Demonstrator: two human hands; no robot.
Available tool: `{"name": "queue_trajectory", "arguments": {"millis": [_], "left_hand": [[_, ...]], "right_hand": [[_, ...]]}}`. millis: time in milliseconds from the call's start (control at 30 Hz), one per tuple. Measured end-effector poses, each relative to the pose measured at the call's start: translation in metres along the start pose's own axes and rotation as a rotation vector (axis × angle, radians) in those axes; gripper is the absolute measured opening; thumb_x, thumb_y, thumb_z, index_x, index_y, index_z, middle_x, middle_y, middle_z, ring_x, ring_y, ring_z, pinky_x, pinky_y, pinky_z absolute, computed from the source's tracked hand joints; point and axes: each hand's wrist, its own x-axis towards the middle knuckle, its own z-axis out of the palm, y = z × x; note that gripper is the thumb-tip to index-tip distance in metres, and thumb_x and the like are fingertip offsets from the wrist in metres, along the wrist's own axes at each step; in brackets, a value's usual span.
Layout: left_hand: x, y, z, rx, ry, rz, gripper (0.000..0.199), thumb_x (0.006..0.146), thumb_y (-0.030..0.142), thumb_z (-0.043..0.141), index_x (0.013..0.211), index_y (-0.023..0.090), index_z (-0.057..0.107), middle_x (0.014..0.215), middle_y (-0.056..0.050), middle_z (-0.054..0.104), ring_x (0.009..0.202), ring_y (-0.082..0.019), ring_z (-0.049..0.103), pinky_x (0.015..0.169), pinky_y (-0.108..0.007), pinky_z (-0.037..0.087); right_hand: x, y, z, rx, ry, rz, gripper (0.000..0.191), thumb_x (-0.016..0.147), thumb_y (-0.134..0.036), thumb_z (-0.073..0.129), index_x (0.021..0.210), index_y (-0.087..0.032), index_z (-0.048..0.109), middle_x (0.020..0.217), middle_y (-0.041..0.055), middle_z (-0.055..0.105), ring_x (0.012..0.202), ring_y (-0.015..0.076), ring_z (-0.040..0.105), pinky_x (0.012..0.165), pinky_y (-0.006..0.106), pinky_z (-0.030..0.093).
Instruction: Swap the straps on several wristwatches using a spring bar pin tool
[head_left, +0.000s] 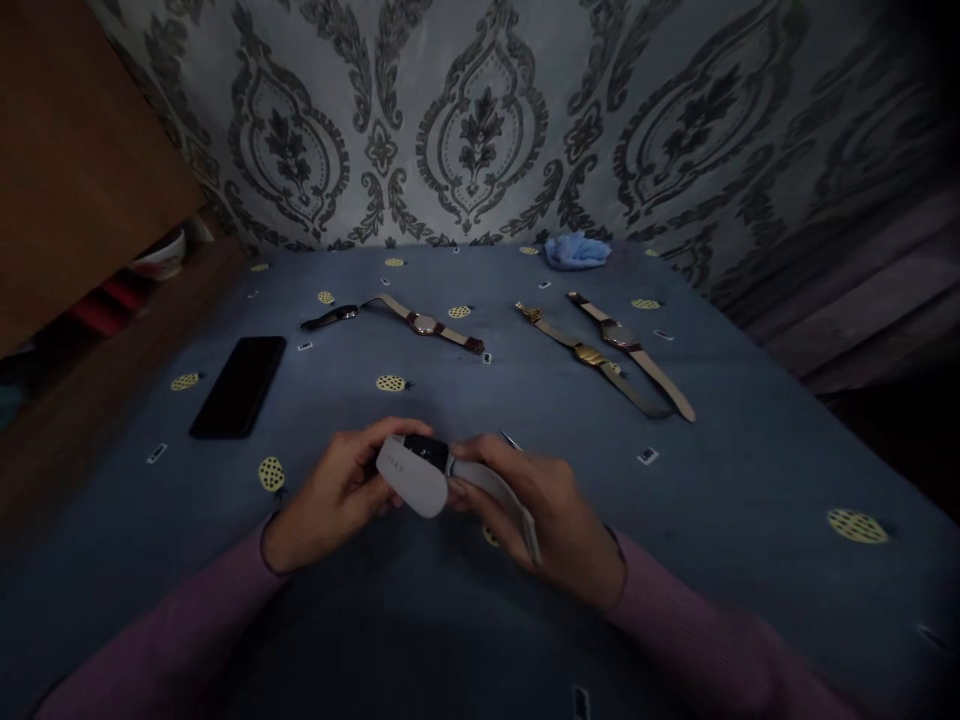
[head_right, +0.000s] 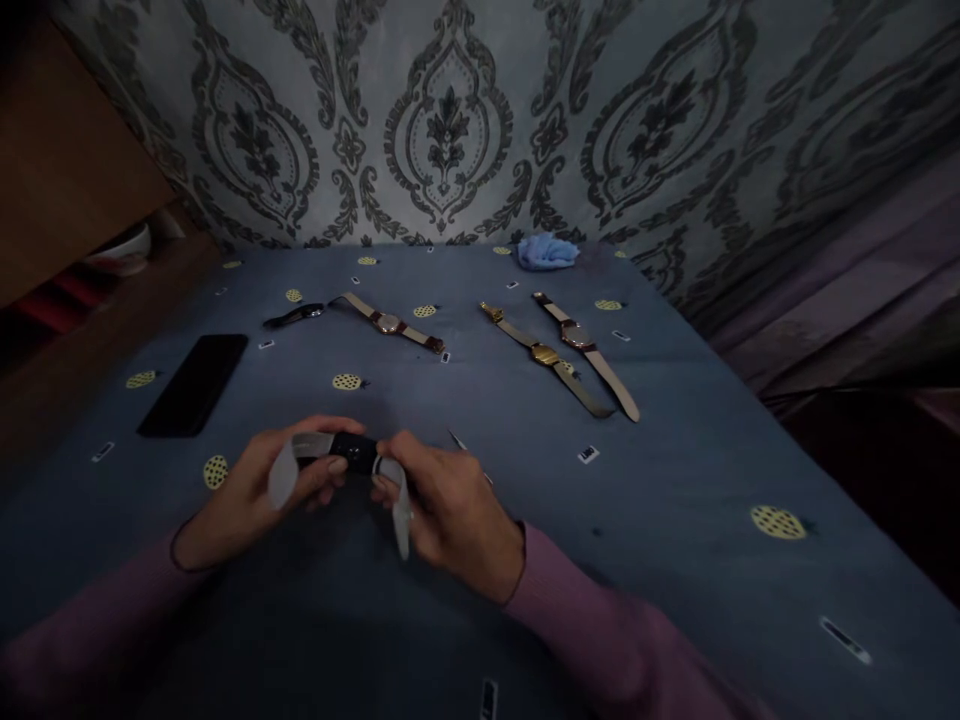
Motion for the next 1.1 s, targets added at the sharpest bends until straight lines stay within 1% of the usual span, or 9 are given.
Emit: {"name": "queue_trajectory", "arguments": {"millis": [133, 200, 267, 367, 467, 533, 700, 867, 1100], "left_hand": [[0.001, 0.0, 0.002, -0.038, -0.012, -0.009, 0.021, 0.089, 0.019, 0.055, 0.109, 0.013, 0.061, 0.061, 0.005, 0.055, 0.05, -0.007, 0.052, 0.047, -0.016, 0.044], [0.0, 0.0, 0.003, -0.077, -0.007, -0.009, 0.022, 0.09, 0.021, 0.055, 0.11, 0.013, 0.061, 0.061, 0.005, 0.055, 0.049, -0.007, 0.052, 0.046, -0.015, 0.043], [0.0, 0.0, 0.005, -0.101, 0.028, -0.022, 0.023, 0.09, 0.023, 0.056, 0.11, 0.014, 0.061, 0.062, 0.004, 0.056, 0.05, -0.007, 0.054, 0.046, -0.016, 0.045], [-0.002, 0.001, 0.008, -0.062, 0.114, 0.005, 0.023, 0.091, 0.029, 0.057, 0.11, 0.016, 0.061, 0.066, 0.003, 0.06, 0.053, -0.009, 0.058, 0.049, -0.017, 0.049], [-0.005, 0.0, 0.011, 0.12, 0.204, 0.126, 0.021, 0.093, 0.03, 0.055, 0.11, 0.018, 0.061, 0.066, 0.003, 0.063, 0.052, -0.009, 0.06, 0.049, -0.017, 0.049], [-0.007, -0.003, 0.013, 0.274, 0.265, 0.242, 0.019, 0.093, 0.025, 0.055, 0.11, 0.019, 0.06, 0.071, 0.002, 0.067, 0.056, -0.009, 0.062, 0.053, -0.017, 0.051], [-0.011, -0.009, 0.018, 0.551, 0.338, 0.488, 0.021, 0.097, 0.018, 0.049, 0.117, 0.017, 0.053, 0.1, -0.005, 0.072, 0.083, -0.013, 0.072, 0.075, -0.021, 0.059], [-0.011, -0.009, 0.021, 0.709, 0.373, 0.637, 0.022, 0.1, 0.02, 0.044, 0.119, 0.012, 0.051, 0.1, -0.01, 0.074, 0.093, -0.016, 0.073, 0.082, -0.022, 0.06], [-0.013, -0.002, 0.021, 0.686, 0.367, 0.662, 0.022, 0.101, 0.019, 0.043, 0.12, 0.012, 0.051, 0.097, -0.008, 0.074, 0.088, -0.015, 0.074, 0.078, -0.021, 0.061]], "right_hand": [[0.001, -0.002, -0.001, 0.037, -0.046, -0.017, 0.01, 0.092, -0.014, 0.049, 0.099, -0.02, 0.054, 0.067, -0.0014, 0.064, 0.053, 0.0116, 0.063, 0.05, 0.021, 0.047], [0.003, -0.004, -0.003, 0.089, -0.052, 0.019, 0.008, 0.092, -0.017, 0.05, 0.098, -0.018, 0.055, 0.067, -0.0001, 0.065, 0.053, 0.0117, 0.062, 0.048, 0.021, 0.046], [0.004, -0.006, -0.003, 0.18, -0.031, 0.123, 0.008, 0.091, -0.02, 0.054, 0.098, -0.018, 0.056, 0.07, 0.0008, 0.068, 0.054, 0.0118, 0.063, 0.049, 0.022, 0.048], [0.005, -0.009, 0.002, 0.344, 0.08, 0.327, 0.014, 0.085, -0.022, 0.064, 0.097, -0.02, 0.058, 0.07, -0.0013, 0.068, 0.058, 0.0121, 0.066, 0.055, 0.023, 0.054], [0.007, -0.01, 0.009, 0.483, 0.216, 0.442, 0.025, 0.077, -0.025, 0.073, 0.099, -0.02, 0.061, 0.071, -0.002, 0.068, 0.059, 0.0115, 0.066, 0.057, 0.023, 0.056], [0.008, -0.012, 0.013, 0.602, 0.243, 0.501, 0.025, 0.076, -0.028, 0.076, 0.096, -0.02, 0.065, 0.073, -0.0005, 0.07, 0.061, 0.0125, 0.068, 0.059, 0.024, 0.058], [0.006, -0.02, 0.016, 0.767, 0.299, 0.583, 0.018, 0.077, -0.03, 0.076, 0.092, -0.021, 0.073, 0.068, 0.0004, 0.072, 0.06, 0.0137, 0.07, 0.061, 0.025, 0.061], [0.002, -0.026, 0.019, 0.679, 0.352, 0.56, 0.013, 0.081, -0.023, 0.071, 0.094, -0.023, 0.076, 0.079, 0.0027, 0.076, 0.063, 0.0137, 0.071, 0.063, 0.025, 0.061], [0.0, -0.027, 0.016, 0.403, 0.367, 0.321, 0.026, 0.084, -0.011, 0.065, 0.098, -0.03, 0.077, 0.076, -0.001, 0.072, 0.066, 0.0124, 0.068, 0.061, 0.022, 0.056]]}}
